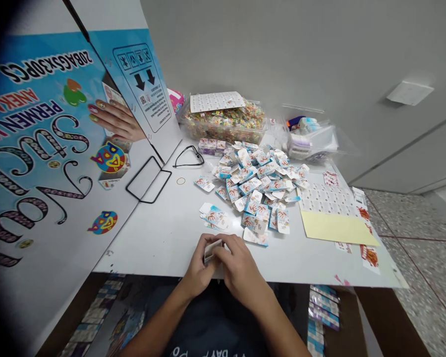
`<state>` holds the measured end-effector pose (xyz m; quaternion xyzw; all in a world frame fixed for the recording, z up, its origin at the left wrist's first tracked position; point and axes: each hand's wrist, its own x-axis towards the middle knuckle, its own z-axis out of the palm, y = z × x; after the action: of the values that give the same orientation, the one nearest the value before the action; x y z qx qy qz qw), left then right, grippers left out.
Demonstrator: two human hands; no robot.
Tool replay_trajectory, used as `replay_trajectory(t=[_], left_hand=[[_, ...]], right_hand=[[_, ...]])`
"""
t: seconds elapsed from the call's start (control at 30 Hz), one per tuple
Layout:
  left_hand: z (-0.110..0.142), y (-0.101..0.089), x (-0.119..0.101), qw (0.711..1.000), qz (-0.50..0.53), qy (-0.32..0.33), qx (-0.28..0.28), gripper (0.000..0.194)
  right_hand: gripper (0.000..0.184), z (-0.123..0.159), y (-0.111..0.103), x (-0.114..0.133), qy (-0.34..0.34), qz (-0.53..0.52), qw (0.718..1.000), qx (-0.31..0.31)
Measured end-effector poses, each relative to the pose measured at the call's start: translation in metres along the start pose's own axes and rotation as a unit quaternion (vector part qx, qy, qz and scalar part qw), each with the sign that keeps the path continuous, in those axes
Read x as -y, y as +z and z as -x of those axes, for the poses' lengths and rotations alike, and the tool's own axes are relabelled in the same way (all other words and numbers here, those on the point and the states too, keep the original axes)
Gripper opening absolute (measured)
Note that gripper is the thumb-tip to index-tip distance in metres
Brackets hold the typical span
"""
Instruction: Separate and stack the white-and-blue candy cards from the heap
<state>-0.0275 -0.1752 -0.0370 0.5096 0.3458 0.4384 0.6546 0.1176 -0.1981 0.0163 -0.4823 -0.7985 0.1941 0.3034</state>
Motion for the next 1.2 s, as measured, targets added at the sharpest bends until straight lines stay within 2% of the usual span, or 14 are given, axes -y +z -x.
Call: replay_trajectory(t=[0.1,0.13,0.2,0.3,0.4,0.5,0.6,0.7,0.8,0.87,0.93,1.0,1.13,1.2], left_hand=[[0.002,-0.005,0.001,0.999,0.047,0.012,0.015,0.036],[0.003,-0.006,0.006,0.998,0.069,0.009,-0.004,0.041],[0.004,-0.008,0.018,0.989,0.117,-0.025,-0.089,0.044],[0.000,-0.007,0.034,0.969,0.162,-0.098,-0.161,0.034],[-0.005,-0.007,0.038,0.958,0.200,-0.115,-0.170,0.025],[-0.005,-0.009,0.039,0.955,0.203,-0.098,-0.194,0.021],[-0.003,-0.009,0.037,0.959,0.174,-0.083,-0.209,0.022],[-0.004,-0.009,0.030,0.970,0.143,-0.058,-0.190,0.021],[-0.007,-0.010,0.016,0.987,0.123,-0.003,-0.107,0.028],[-0.009,-0.010,0.007,0.986,0.149,-0.002,-0.069,0.039],[-0.010,-0.009,0.004,0.981,0.179,-0.026,-0.063,0.048],[-0.011,-0.008,0.005,0.979,0.186,-0.042,-0.066,0.051],[-0.012,-0.004,0.011,0.983,0.162,-0.028,-0.084,0.043],[-0.012,-0.003,0.012,0.984,0.158,-0.028,-0.082,0.042]], right_hand=[[0.031,-0.002,0.000,0.003,0.003,-0.014,1.000,-0.004],[0.028,-0.003,0.000,0.003,0.007,-0.014,1.000,-0.003],[0.024,-0.002,0.002,0.002,0.012,-0.011,1.000,-0.002],[0.030,0.002,0.011,-0.006,0.015,-0.016,0.999,-0.042],[0.035,0.007,0.021,-0.013,0.017,-0.042,0.995,-0.086],[0.034,0.008,0.027,-0.012,-0.004,-0.047,0.996,-0.070],[0.027,0.005,0.031,-0.007,0.013,-0.061,0.997,-0.056],[0.014,0.002,0.037,-0.005,0.034,-0.116,0.986,-0.112],[0.029,0.000,0.043,-0.007,0.009,-0.132,0.977,-0.168],[0.036,-0.002,0.043,-0.008,-0.023,-0.105,0.983,-0.147],[0.029,-0.005,0.040,-0.008,-0.038,-0.094,0.988,-0.116],[0.020,-0.008,0.036,-0.006,-0.015,-0.117,0.987,-0.112],[0.021,-0.013,0.033,-0.001,0.082,-0.177,0.975,-0.107],[0.016,-0.014,0.032,0.000,0.106,-0.185,0.971,-0.112]])
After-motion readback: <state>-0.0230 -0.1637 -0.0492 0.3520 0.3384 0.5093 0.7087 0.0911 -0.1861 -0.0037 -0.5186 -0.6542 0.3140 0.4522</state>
